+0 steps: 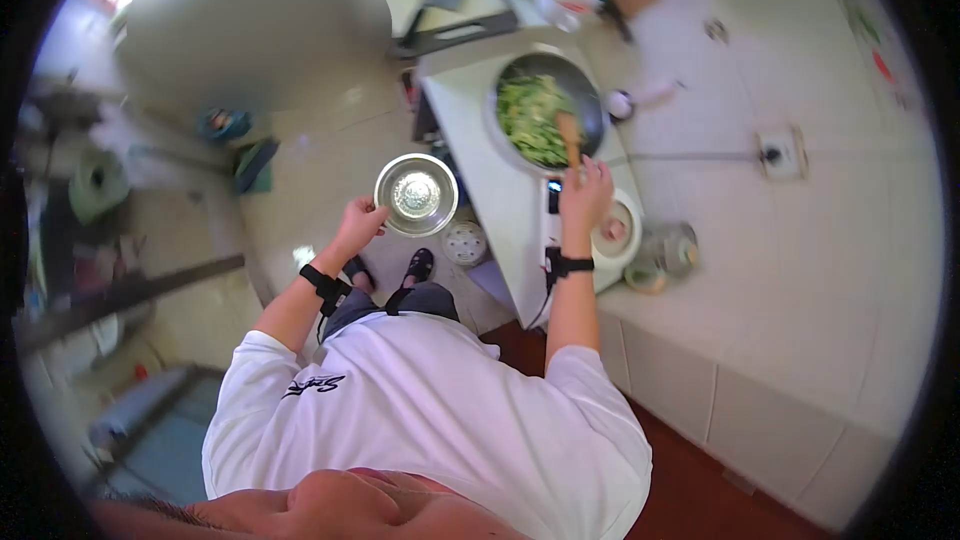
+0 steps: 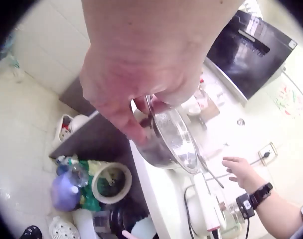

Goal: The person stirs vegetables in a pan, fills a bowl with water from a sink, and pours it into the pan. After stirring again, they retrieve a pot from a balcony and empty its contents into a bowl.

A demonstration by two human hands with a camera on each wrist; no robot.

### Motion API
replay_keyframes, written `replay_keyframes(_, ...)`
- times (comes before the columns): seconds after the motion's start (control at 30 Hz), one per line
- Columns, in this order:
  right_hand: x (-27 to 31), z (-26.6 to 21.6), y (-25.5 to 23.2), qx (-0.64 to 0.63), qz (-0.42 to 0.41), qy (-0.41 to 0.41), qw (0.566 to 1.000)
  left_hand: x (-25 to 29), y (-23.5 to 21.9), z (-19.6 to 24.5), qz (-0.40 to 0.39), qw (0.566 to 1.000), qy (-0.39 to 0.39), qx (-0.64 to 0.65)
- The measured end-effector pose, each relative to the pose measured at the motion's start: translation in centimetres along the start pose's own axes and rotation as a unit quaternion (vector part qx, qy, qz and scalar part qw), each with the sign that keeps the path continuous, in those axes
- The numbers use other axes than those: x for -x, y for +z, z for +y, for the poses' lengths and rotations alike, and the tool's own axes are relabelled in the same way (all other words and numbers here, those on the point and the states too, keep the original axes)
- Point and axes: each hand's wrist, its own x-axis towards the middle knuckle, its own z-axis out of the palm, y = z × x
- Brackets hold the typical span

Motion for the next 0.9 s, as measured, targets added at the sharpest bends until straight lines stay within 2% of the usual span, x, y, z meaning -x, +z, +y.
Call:
replay_keyframes(0.03, 0.2, -2.3, -0.5, -0.028, -0.008, -0.027, 0.999, 1.6, -1.5, 0.1, 0.034, 0.999, -0.001, 0.018)
replay_keyframes(0.07, 0.5, -4.8, -0.9, -0.188, -0.029, 0.018, 0.982, 3.1, -2.9, -0.5, 0.070, 0.997, 0.000, 0.040)
replay_keyframes(0.1, 0.8, -7.1, -1.2, -0.340, -0.063, 0.067, 0.936, 4.7, -4.2, -1.2, 0.109, 0.993, -0.005, 0.054)
replay_keyframes(0.13, 1.7, -9.6, -1.1, -0.365, -0.081, 0.041, 0.927, 6.1, -5.6, -2.2, 0.134, 0.987, -0.008, 0.084)
replay_keyframes(0.2, 4.1, -15.6, -1.2, -0.417, -0.217, -0.002, 0.883, 9.2, -8.4, -4.9, 0.191, 0.973, -0.004, 0.128)
replay_keyframes(0.27, 7.3, -21.0, -1.0, -0.450, -0.256, -0.129, 0.846, 12.7, -10.7, -8.2, 0.249, 0.953, -0.004, 0.171)
replay_keyframes(0.33, 10.9, -26.0, -1.1, -0.449, -0.272, -0.247, 0.814, 16.3, -13.3, -12.3, 0.298, 0.937, -0.013, 0.182)
replay_keyframes(0.4, 14.1, -30.6, -3.2, -0.449, -0.366, -0.285, 0.764, 20.3, -15.8, -16.3, 0.338, 0.923, -0.021, 0.186)
replay_keyframes(0.43, 15.7, -32.5, -4.0, -0.453, -0.366, -0.303, 0.754, 22.4, -16.9, -18.7, 0.375, 0.904, -0.046, 0.199)
replay_keyframes(0.5, 19.2, -36.1, -5.8, -0.429, -0.413, -0.399, 0.698, 26.7, -18.8, -23.7, 0.421, 0.877, -0.066, 0.223)
replay_keyframes(0.57, 22.6, -39.5, -8.2, -0.394, -0.419, -0.452, 0.682, 31.0, -21.1, -28.1, 0.477, 0.822, -0.090, 0.298)
replay_keyframes(0.6, 24.2, -40.9, -9.4, -0.354, -0.426, -0.489, 0.673, 32.9, -22.4, -30.9, 0.482, 0.815, -0.084, 0.309)
replay_keyframes(0.67, 27.4, -44.1, -11.5, -0.350, -0.431, -0.516, 0.652, 35.6, -24.7, -35.6, 0.507, 0.768, -0.101, 0.377)
replay_keyframes(0.73, 30.4, -47.6, -13.7, -0.344, -0.445, -0.534, 0.631, 38.3, -27.3, -37.8, 0.534, 0.743, -0.094, 0.393)
replay_keyframes(0.8, 32.6, -51.4, -16.2, -0.329, -0.462, -0.602, 0.562, 40.2, -29.7, -39.3, 0.553, 0.725, -0.099, 0.399)
replay_keyframes(0.87, 35.0, -55.7, -17.9, -0.338, -0.456, -0.619, 0.543, 41.2, -33.1, -40.3, 0.591, 0.668, -0.047, 0.449)
replay_keyframes(0.9, 36.2, -58.2, -18.6, -0.350, -0.450, -0.630, 0.528, 41.6, -34.9, -40.8, 0.595, 0.662, -0.040, 0.454)
